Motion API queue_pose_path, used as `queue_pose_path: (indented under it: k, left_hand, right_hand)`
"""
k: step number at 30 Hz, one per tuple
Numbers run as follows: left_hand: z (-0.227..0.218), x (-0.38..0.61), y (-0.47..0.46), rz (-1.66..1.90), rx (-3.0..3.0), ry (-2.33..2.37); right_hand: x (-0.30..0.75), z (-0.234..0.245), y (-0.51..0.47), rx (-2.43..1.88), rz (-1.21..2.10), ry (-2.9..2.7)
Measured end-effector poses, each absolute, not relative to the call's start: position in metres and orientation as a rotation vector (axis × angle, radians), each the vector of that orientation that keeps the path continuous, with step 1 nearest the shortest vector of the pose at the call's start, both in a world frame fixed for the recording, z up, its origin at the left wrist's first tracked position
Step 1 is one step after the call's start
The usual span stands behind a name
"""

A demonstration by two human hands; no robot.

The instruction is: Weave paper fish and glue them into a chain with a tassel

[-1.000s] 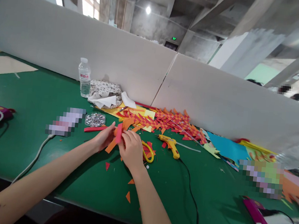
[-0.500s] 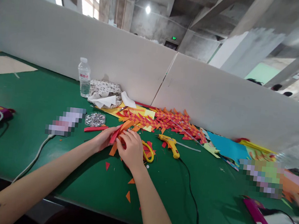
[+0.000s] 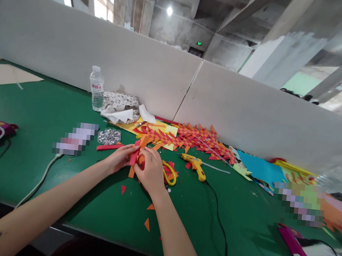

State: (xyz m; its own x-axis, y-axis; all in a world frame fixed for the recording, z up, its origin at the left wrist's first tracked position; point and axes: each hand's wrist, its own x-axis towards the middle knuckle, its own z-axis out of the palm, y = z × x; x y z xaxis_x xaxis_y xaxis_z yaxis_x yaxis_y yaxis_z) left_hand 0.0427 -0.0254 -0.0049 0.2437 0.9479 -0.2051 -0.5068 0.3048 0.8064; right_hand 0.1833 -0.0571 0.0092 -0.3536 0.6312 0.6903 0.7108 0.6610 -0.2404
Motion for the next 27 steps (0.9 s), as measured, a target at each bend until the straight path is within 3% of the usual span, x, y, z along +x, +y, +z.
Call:
queue_pose_path:
  k: [27]
  left_hand:
    - [0.004,0.042,-0.026,1.142,0.617,0.788]
  right_hand:
    - [0.199,0.022,-0.055,-1.031,-0.162,-2.002]
